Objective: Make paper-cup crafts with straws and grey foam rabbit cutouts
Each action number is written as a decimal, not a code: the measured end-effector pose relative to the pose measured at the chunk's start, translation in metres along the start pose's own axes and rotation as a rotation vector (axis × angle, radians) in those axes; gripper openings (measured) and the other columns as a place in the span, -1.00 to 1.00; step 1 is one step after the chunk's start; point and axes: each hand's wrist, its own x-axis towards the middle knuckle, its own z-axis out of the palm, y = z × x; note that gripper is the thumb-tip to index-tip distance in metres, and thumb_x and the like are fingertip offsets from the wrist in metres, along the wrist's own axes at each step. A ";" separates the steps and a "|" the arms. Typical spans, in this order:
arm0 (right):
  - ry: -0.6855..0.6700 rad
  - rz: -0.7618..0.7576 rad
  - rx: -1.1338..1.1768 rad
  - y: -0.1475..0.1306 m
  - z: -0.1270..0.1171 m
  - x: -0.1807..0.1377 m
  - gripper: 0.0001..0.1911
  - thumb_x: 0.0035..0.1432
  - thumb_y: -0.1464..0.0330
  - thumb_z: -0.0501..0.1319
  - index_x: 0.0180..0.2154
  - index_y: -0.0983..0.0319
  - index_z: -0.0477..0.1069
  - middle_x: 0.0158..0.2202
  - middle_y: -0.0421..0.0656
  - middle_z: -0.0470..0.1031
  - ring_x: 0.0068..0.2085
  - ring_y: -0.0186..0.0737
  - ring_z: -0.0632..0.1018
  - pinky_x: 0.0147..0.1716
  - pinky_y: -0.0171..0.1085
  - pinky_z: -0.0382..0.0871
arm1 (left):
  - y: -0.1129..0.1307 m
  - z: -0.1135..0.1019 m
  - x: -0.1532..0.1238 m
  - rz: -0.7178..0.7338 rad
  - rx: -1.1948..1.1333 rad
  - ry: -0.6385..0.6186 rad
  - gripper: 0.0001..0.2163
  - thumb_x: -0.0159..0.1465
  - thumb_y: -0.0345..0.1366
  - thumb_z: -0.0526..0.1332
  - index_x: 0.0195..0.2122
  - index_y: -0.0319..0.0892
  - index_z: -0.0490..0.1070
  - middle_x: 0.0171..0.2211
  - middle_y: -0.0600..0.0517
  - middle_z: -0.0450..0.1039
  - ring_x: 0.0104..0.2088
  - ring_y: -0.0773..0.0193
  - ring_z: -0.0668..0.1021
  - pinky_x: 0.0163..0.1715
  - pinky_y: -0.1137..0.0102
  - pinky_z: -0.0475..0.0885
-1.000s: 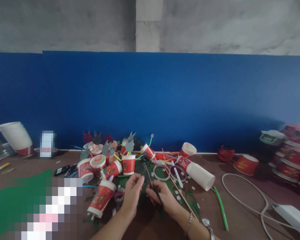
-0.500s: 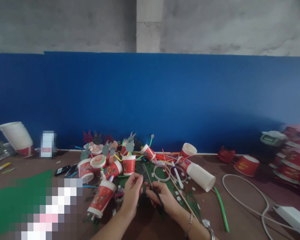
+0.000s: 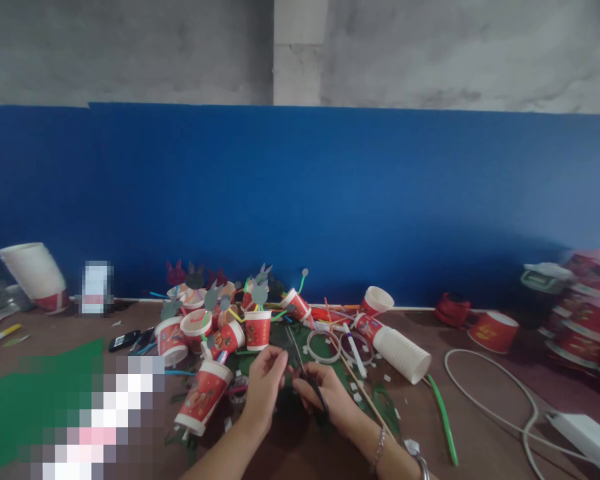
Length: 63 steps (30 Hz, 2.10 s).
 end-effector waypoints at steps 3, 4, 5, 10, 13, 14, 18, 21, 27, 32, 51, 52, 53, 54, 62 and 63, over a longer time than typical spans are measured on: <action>0.009 0.006 0.001 -0.001 0.000 0.000 -0.52 -0.11 -0.01 0.27 -0.44 0.31 0.35 -0.72 -0.33 0.27 -0.68 -0.46 0.26 -0.68 -0.43 0.12 | 0.000 0.000 -0.001 -0.024 -0.009 0.004 -0.69 0.03 -0.04 0.29 -0.45 -0.20 0.34 -0.63 0.16 0.33 -0.66 0.47 0.26 -0.66 0.56 0.10; 0.013 0.006 0.001 -0.001 0.000 0.000 -0.52 -0.11 -0.01 0.27 -0.44 0.31 0.35 -0.72 -0.33 0.27 -0.68 -0.45 0.26 -0.67 -0.43 0.13 | 0.000 0.001 -0.001 -0.031 -0.011 0.003 -0.69 0.02 -0.04 0.29 -0.44 -0.20 0.33 -0.63 0.16 0.32 -0.66 0.47 0.26 -0.66 0.56 0.09; 0.013 0.006 0.000 -0.001 0.001 0.000 -0.53 -0.10 -0.01 0.26 -0.44 0.30 0.35 -0.72 -0.33 0.28 -0.68 -0.45 0.27 -0.67 -0.43 0.13 | 0.000 0.001 -0.002 -0.035 -0.012 0.003 -0.69 0.02 -0.04 0.29 -0.45 -0.20 0.33 -0.63 0.16 0.31 -0.66 0.47 0.25 -0.66 0.56 0.08; -0.012 -0.003 0.010 0.001 0.002 -0.001 -0.57 -0.10 0.03 0.28 -0.44 0.29 0.34 -0.68 -0.31 0.31 -0.65 -0.43 0.31 -0.65 -0.42 0.17 | 0.000 0.001 -0.001 -0.030 -0.030 0.016 -0.68 -0.01 -0.04 0.31 -0.51 -0.20 0.31 -0.67 0.20 0.24 -0.67 0.48 0.25 -0.66 0.56 0.07; -0.013 0.004 0.033 0.000 0.003 -0.002 -0.58 -0.10 0.05 0.29 -0.41 0.28 0.32 -0.67 -0.32 0.31 -0.64 -0.42 0.32 -0.64 -0.42 0.18 | -0.001 0.001 0.000 -0.026 -0.035 0.026 -0.68 -0.01 -0.05 0.31 -0.52 -0.19 0.29 -0.69 0.21 0.21 -0.67 0.48 0.25 -0.66 0.57 0.08; -0.012 0.006 0.035 -0.001 0.003 -0.002 -0.58 -0.10 0.05 0.29 -0.41 0.28 0.32 -0.67 -0.32 0.31 -0.64 -0.43 0.32 -0.63 -0.43 0.18 | 0.000 0.001 0.000 -0.030 -0.036 0.029 -0.69 -0.01 -0.06 0.31 -0.52 -0.19 0.29 -0.69 0.21 0.22 -0.67 0.48 0.24 -0.66 0.57 0.08; -0.018 -0.002 0.031 -0.001 0.002 -0.002 -0.57 -0.10 0.04 0.28 -0.42 0.28 0.32 -0.68 -0.32 0.30 -0.64 -0.44 0.31 -0.63 -0.43 0.18 | 0.003 0.002 -0.002 -0.051 -0.031 0.029 -0.71 0.00 -0.09 0.31 -0.53 -0.19 0.28 -0.68 0.20 0.25 -0.68 0.49 0.23 -0.66 0.57 0.06; -0.017 -0.006 0.027 0.001 0.002 -0.001 -0.56 -0.11 0.02 0.28 -0.43 0.28 0.31 -0.67 -0.32 0.30 -0.64 -0.43 0.31 -0.64 -0.42 0.18 | 0.005 0.003 -0.003 -0.060 -0.033 0.024 -0.70 -0.01 -0.09 0.31 -0.53 -0.19 0.27 -0.69 0.20 0.25 -0.68 0.50 0.21 -0.66 0.57 0.05; -0.004 0.007 -0.004 0.001 0.002 -0.001 -0.55 -0.11 0.01 0.28 -0.43 0.28 0.32 -0.67 -0.32 0.29 -0.65 -0.44 0.30 -0.65 -0.43 0.16 | 0.008 0.005 -0.005 -0.079 -0.057 0.030 -0.68 -0.04 -0.07 0.32 -0.55 -0.19 0.27 -0.69 0.20 0.25 -0.69 0.49 0.22 -0.67 0.57 0.04; -0.002 -0.001 -0.025 0.001 0.002 -0.001 -0.54 -0.11 -0.01 0.27 -0.44 0.28 0.32 -0.69 -0.34 0.26 -0.67 -0.45 0.26 -0.67 -0.43 0.12 | 0.011 0.005 -0.005 -0.093 -0.052 0.029 -0.67 -0.05 -0.05 0.33 -0.55 -0.19 0.27 -0.67 0.18 0.30 -0.68 0.49 0.23 -0.67 0.58 0.04; -0.027 0.033 -0.050 -0.006 0.000 -0.003 -0.61 -0.10 0.06 0.29 -0.49 0.26 0.33 -0.72 -0.34 0.27 -0.69 -0.45 0.27 -0.68 -0.44 0.14 | 0.009 0.003 -0.002 -0.108 -0.035 0.054 -0.66 -0.07 -0.04 0.33 -0.54 -0.18 0.27 -0.69 0.22 0.21 -0.70 0.50 0.24 -0.71 0.59 0.01; -0.031 0.039 -0.039 -0.007 -0.001 -0.003 -0.60 -0.11 0.06 0.29 -0.48 0.26 0.33 -0.72 -0.34 0.28 -0.69 -0.44 0.28 -0.68 -0.44 0.15 | 0.009 0.003 -0.002 -0.113 -0.030 0.042 -0.66 -0.06 -0.04 0.33 -0.54 -0.18 0.27 -0.70 0.23 0.20 -0.71 0.51 0.22 -0.71 0.59 -0.01; -0.035 0.041 -0.029 -0.008 -0.001 -0.004 -0.60 -0.11 0.05 0.29 -0.48 0.26 0.33 -0.71 -0.33 0.29 -0.68 -0.44 0.29 -0.67 -0.43 0.16 | 0.010 0.003 -0.002 -0.114 -0.028 0.029 -0.66 -0.06 -0.04 0.33 -0.54 -0.18 0.26 -0.70 0.23 0.20 -0.72 0.52 0.19 -0.71 0.59 -0.03; -0.036 0.040 -0.021 -0.009 -0.001 -0.004 -0.60 -0.12 0.05 0.29 -0.47 0.26 0.33 -0.71 -0.33 0.30 -0.68 -0.44 0.29 -0.67 -0.43 0.16 | 0.010 0.003 -0.002 -0.113 -0.027 0.016 -0.67 -0.05 -0.04 0.32 -0.54 -0.18 0.26 -0.71 0.24 0.19 -0.73 0.53 0.17 -0.72 0.59 -0.04; -0.044 0.056 -0.032 -0.010 -0.004 -0.004 -0.62 -0.12 0.08 0.31 -0.49 0.27 0.35 -0.72 -0.35 0.25 -0.69 -0.46 0.26 -0.69 -0.45 0.10 | 0.005 0.002 -0.001 -0.091 -0.037 0.028 -0.70 -0.02 -0.09 0.31 -0.54 -0.18 0.25 -0.73 0.25 0.16 -0.71 0.52 0.21 -0.70 0.60 0.01; -0.050 0.059 -0.035 -0.010 -0.004 -0.004 -0.62 -0.12 0.08 0.31 -0.49 0.27 0.35 -0.72 -0.35 0.25 -0.69 -0.46 0.25 -0.70 -0.45 0.09 | 0.005 0.002 -0.001 -0.084 -0.042 0.027 -0.71 -0.01 -0.10 0.31 -0.54 -0.18 0.26 -0.72 0.25 0.17 -0.70 0.52 0.23 -0.70 0.60 0.03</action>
